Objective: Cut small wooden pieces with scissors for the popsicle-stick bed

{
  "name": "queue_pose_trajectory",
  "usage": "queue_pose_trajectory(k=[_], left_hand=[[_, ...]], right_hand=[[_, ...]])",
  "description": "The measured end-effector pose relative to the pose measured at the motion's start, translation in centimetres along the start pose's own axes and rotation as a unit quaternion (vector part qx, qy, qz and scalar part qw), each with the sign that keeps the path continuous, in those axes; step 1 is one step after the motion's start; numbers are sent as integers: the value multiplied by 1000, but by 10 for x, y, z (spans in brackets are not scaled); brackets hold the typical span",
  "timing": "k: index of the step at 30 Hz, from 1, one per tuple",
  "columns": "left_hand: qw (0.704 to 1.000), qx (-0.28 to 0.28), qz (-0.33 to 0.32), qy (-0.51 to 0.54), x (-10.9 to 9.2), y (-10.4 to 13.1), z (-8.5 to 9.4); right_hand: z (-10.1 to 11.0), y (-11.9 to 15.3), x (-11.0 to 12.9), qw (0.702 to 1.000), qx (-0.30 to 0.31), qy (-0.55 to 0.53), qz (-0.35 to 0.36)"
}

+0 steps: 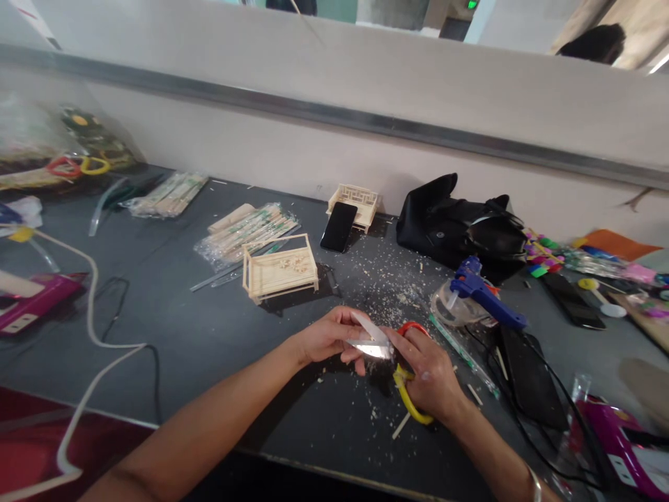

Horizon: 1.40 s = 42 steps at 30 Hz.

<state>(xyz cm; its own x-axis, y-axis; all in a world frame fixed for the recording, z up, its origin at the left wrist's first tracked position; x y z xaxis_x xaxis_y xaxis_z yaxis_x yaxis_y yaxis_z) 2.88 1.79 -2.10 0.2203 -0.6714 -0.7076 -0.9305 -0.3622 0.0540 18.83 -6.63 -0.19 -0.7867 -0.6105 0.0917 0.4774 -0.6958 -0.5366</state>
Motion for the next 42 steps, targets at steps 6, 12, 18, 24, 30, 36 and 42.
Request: queue_pose_trajectory(k=[6,12,18,24,30,36,42], left_hand=[[1000,-6,10,-2,-2,1,-3],[1000,-3,14,-16,-3,2,-2],[1000,0,10,-19,-2,2,-2],[1000,-6,9,-11,-2,0,-3],[997,-55,-49,6,-12,-1,-4],[994,-95,-60,-6,-14,-2,-3],[988,-136,-78,-7,-15,-4,-2]], right_hand=[[2,-2,2,1000,-6,7,-1],[3,-3,3,1000,-11,13,-3],[0,1,2,1000,-17,11,-4],[0,3,1,999,-35,28,-1],[2,6,-12,990,-119,-18,-73],[-1,9,-24,983,-128,-10,-133],[0,8,-26,982,-118,-27,-143]])
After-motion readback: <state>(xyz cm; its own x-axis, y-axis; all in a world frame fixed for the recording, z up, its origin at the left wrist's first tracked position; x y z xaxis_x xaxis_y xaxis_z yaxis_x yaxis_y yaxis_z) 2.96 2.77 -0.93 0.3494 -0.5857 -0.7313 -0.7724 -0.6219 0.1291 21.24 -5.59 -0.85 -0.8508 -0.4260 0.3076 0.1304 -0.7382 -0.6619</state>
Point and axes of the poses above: each hand's wrist, its own y-axis away from the middle knuckle, its own z-axis out of the back of the hand, x = y × z, the point moved 3 cm from there along -y, towards the middle knuckle, and after that the axes turned 7 degrees about z, right-handed, at the moved point
